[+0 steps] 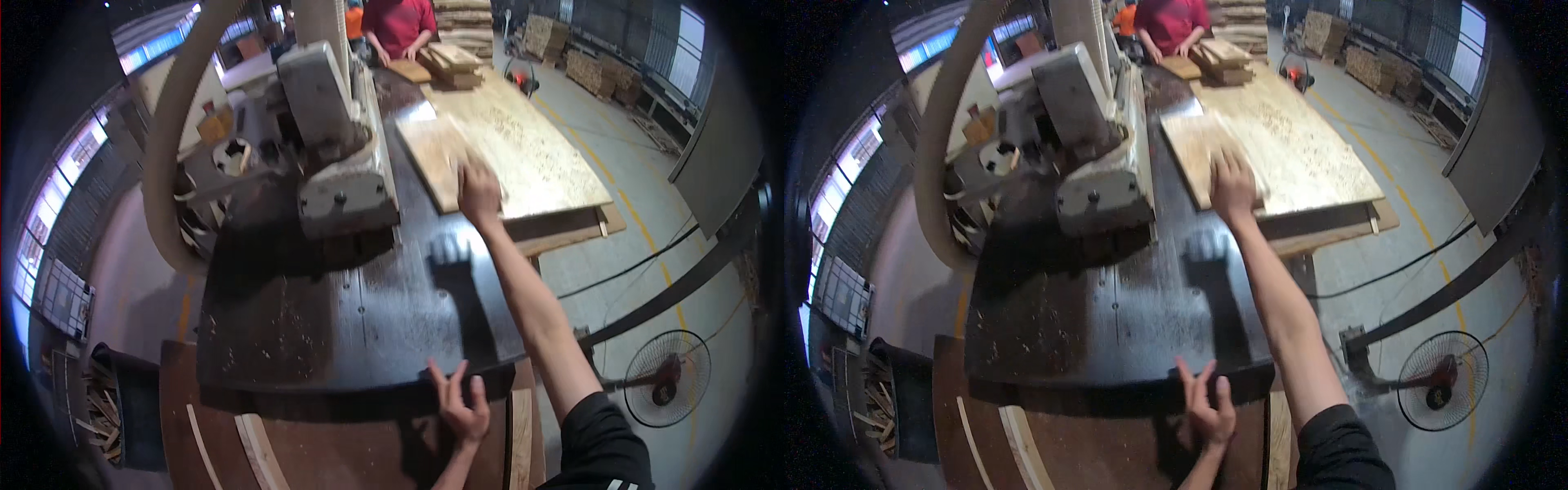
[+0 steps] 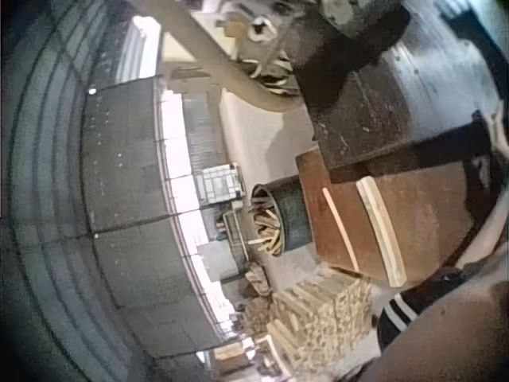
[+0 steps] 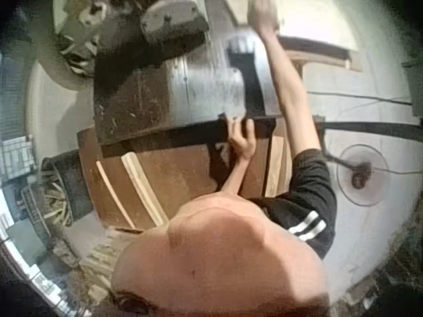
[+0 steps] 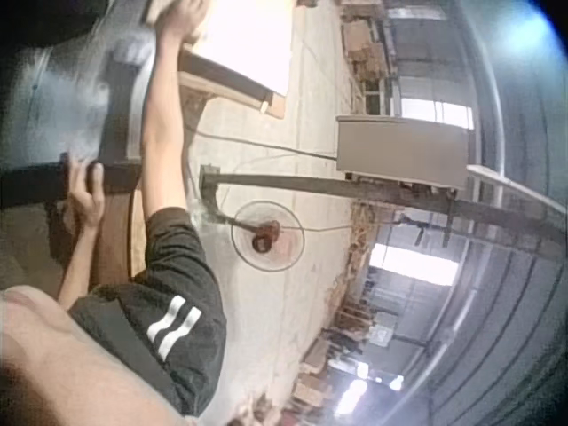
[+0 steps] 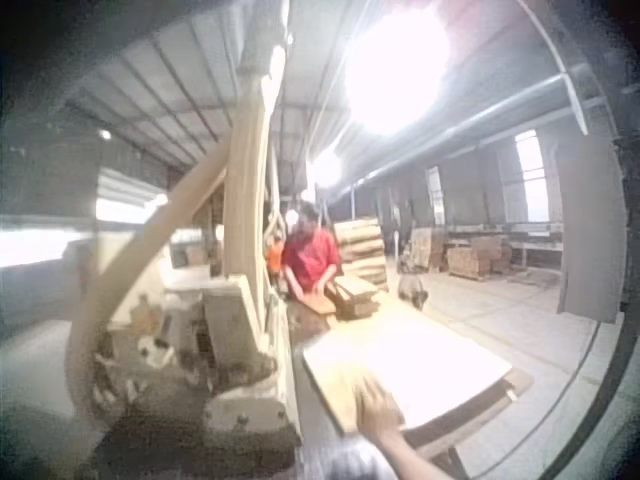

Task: The person feeds wooden planks into a woodworking machine by hand, then sorts the processed planks into a lumber stack.

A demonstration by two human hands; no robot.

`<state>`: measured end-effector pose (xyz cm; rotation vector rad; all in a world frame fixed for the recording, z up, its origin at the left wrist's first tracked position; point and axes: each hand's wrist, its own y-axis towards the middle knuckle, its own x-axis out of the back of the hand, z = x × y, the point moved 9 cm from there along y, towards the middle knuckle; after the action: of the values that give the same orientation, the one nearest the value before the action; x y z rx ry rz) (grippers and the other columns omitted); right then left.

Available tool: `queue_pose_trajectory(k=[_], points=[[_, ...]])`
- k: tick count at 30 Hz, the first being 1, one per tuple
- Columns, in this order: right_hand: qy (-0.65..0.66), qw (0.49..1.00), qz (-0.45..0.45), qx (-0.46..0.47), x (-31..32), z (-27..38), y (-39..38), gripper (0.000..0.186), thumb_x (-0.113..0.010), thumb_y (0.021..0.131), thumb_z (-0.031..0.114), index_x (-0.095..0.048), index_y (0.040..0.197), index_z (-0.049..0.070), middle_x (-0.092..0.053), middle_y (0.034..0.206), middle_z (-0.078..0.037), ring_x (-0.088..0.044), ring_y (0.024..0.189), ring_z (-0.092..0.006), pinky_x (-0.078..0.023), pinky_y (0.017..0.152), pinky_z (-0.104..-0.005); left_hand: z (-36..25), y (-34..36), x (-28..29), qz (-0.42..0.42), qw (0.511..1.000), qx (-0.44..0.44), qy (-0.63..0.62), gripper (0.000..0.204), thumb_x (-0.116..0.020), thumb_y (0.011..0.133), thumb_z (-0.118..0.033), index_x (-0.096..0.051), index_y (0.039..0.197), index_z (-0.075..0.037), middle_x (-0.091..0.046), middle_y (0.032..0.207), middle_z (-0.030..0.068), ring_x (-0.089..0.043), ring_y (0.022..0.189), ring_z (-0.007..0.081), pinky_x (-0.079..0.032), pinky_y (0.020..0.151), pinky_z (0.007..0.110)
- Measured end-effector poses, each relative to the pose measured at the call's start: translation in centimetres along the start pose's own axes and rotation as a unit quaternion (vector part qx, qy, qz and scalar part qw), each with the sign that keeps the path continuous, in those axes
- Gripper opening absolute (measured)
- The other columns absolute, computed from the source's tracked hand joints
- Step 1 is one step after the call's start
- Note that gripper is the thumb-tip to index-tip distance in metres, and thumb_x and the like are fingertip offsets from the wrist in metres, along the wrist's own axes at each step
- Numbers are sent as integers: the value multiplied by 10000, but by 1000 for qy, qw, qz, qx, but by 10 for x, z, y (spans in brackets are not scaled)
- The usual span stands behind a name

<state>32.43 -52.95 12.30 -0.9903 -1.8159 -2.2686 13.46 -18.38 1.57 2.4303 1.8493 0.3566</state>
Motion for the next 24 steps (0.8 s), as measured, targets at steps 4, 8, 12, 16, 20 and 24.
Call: queue_pose_trajectory(k=[4, 8, 12, 16, 20, 24], points=[[205, 968, 3, 142, 75, 140, 37, 356, -615, 767, -8, -645, 1117, 43, -669, 1232, -152, -617, 1148, -361, -498, 962, -466, 20, -37, -17, 143, 989, 30, 10, 256, -640, 968, -211, -706, 1053, 21, -623, 1204, 269, -643, 1091, 341, -505, 905, 416], [283, 923, 87, 246, 151, 210, -105, 211, -667, 775, 15, -699, 965, 101, -635, 1373, -92, -585, 1265, -296, -501, 1023, -444, 11, -94, 34, 149, 980, 38, -128, 188, -598, 967, -99, -685, 858, 26, -648, 759, 170, -637, 646, 246, -498, 628, 346], [297, 911, 260, 117, 243, 212, -221, 422, -684, 715, 5, -706, 1129, 87, -600, 1393, -131, -569, 1248, -345, -485, 1027, -475, 1, -140, 127, 183, 981, 29, -53, 151, -608, 945, -26, -709, 846, 28, -723, 834, 178, -712, 749, 297, -560, 703, 356], [221, 874, 432, 28, 322, 184, -318, 469, -731, 701, 40, -710, 1165, 103, -550, 1439, -150, -489, 1331, -374, -437, 1076, -499, 58, -150, 213, 166, 984, -5, 58, 239, -583, 963, -81, -749, 810, -3, -761, 838, 112, -747, 803, 226, -583, 782, 335], [215, 839, 500, 17, 388, 188, -381, 451, -728, 762, 93, -689, 1210, 133, -510, 1469, -165, -462, 1344, -396, -407, 1094, -517, 43, -96, 294, -76, 990, 107, -60, 423, -502, 1074, -272, -720, 836, 2, -734, 868, 52, -668, 850, 135, -510, 757, 300], [213, 808, 547, 53, 427, 216, -426, 425, -705, 875, 233, -647, 1285, 138, -524, 1462, -158, -468, 1344, -397, -416, 1083, -508, -4, -87, 345, -208, 969, 82, -103, 357, -501, 1073, -273, -705, 911, -28, -720, 911, 41, -642, 875, 113, -479, 734, 265]])
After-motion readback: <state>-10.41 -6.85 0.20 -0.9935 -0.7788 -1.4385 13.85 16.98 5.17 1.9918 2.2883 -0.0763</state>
